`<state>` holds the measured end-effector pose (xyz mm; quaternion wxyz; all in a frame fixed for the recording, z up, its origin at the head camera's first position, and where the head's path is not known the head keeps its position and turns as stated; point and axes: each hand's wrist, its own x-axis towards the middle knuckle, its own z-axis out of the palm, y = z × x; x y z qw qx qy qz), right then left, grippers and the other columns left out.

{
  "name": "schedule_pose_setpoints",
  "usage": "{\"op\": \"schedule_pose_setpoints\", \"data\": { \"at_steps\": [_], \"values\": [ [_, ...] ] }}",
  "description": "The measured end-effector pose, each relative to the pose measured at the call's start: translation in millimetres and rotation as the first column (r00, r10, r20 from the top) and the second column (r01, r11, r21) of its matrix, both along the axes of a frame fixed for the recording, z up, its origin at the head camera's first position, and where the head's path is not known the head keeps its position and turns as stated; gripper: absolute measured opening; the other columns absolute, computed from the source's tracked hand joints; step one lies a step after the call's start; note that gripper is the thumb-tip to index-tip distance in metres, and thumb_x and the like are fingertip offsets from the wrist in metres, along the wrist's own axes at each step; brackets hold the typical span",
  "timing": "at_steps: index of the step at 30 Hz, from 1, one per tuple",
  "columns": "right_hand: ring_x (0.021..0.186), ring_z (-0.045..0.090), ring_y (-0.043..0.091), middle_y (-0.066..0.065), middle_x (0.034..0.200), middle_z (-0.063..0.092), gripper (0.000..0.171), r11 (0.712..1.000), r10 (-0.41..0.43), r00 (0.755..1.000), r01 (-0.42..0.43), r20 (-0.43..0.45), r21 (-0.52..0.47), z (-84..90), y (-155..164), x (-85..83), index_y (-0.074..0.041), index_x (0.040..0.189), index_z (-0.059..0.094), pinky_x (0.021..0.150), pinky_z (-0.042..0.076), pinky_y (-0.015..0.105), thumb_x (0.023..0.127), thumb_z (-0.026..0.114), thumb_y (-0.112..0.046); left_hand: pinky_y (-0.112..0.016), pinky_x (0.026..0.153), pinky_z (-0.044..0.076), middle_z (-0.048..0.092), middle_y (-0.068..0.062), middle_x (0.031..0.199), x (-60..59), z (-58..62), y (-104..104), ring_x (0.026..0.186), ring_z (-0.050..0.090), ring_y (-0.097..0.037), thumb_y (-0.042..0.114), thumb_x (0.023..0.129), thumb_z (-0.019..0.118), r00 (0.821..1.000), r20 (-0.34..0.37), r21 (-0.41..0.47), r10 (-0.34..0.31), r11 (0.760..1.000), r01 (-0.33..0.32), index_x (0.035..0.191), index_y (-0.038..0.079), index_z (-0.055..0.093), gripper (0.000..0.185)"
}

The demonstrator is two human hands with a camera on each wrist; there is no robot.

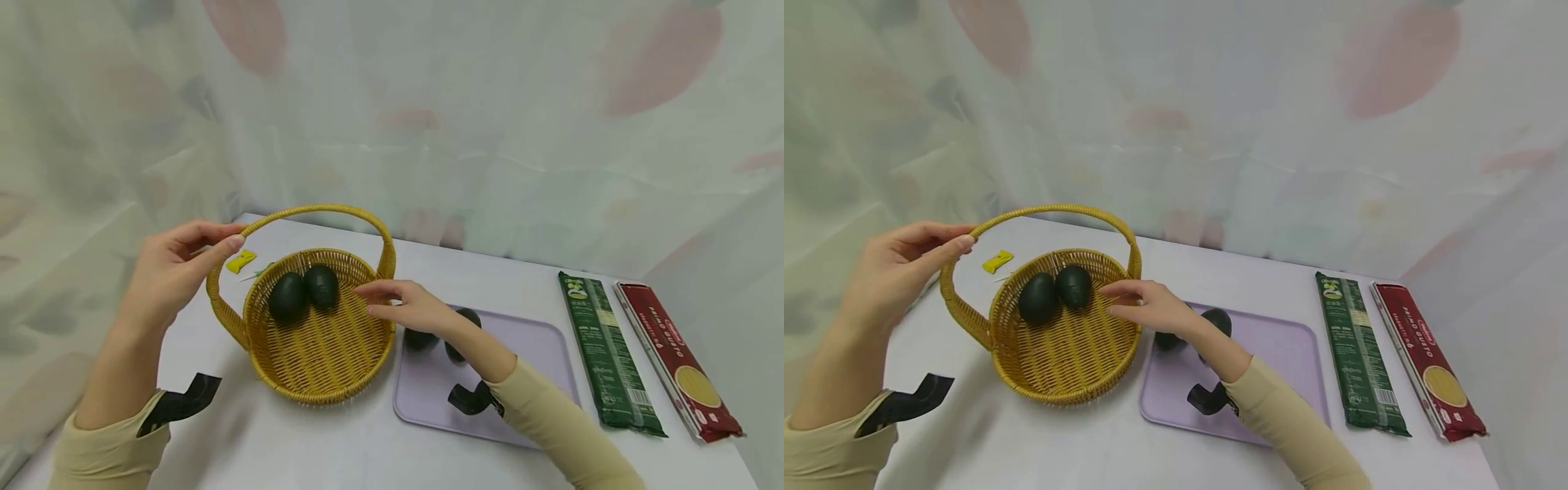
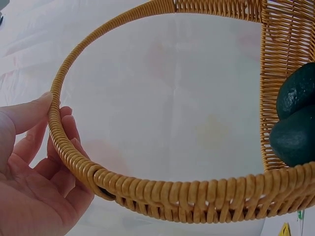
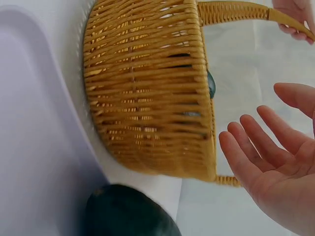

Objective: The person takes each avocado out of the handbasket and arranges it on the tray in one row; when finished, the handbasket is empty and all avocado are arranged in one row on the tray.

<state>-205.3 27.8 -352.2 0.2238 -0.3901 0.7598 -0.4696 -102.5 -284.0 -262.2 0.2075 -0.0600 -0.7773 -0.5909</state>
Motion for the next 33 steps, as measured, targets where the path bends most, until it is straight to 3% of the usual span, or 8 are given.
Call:
{"op": "schedule_pose_setpoints", "data": {
  "at_steps": [8, 16, 27, 33],
  "values": [
    [0.121, 0.055, 0.025, 0.003, 0.131, 0.059, 0.039, 0.998, 0.031, 0.999, -0.029, -0.029, 0.052, 3.8, -34, -4.0, -0.012, 0.134, 0.057, 0.097, 0.046, 0.032, 0.097, 0.061, -0.022, -0.013, 0.073, 0.05, 0.074, 0.004, 0.1, 0.0, -0.4, -1, 0.086, 0.067, -0.01, -0.004, 0.088, 0.067, 0.999, -0.013, 0.035, -0.031, 0.999, 0.032, 0.097, 0.002, 0.074, 0.013],
    [0.122, 0.054, 0.029, 0.01, 0.134, 0.056, 0.038, 0.993, 0.058, 0.997, -0.053, -0.046, 0.106, 9.6, -65, -12.9, -0.011, 0.133, 0.058, 0.097, 0.045, 0.028, 0.096, 0.063, -0.02, -0.013, 0.071, 0.05, 0.073, 0.005, 0.099, -0.7, -0.4, -1, 0.087, 0.065, -0.006, 0.0, 0.088, 0.069, 1.0, 0.015, -0.024, 0.012, 1.0, -0.011, 0.097, 0.007, 0.075, 0.013],
    [0.125, 0.05, 0.026, 0.005, 0.139, 0.05, 0.048, 0.965, -0.103, 0.994, 0.108, -0.033, 0.238, 8.6, -98, -29.0, -0.015, 0.138, 0.054, 0.096, 0.046, 0.035, 0.093, 0.069, -0.021, -0.012, 0.072, 0.05, 0.073, 0.006, 0.1, -0.1, -0.8, -3, 0.09, 0.062, -0.01, 0.003, 0.089, 0.07, 1.0, 0.017, -0.059, 0.024, 0.998, -0.023, 0.098, 0.009, 0.075, 0.012],
    [0.13, 0.046, 0.025, 0.009, 0.143, 0.047, 0.053, 0.947, -0.138, 0.989, 0.145, -0.045, 0.286, 4.5, -110, -37.1, -0.014, 0.141, 0.051, 0.099, 0.044, 0.037, 0.092, 0.07, -0.019, -0.012, 0.072, 0.05, 0.073, 0.004, 0.099, -0.2, -0.8, -3, 0.09, 0.062, -0.009, 0.002, 0.089, 0.07, 1.0, 0.01, -0.032, 0.0, 0.999, 0.0, 0.097, 0.009, 0.076, 0.012]
  ]
}}
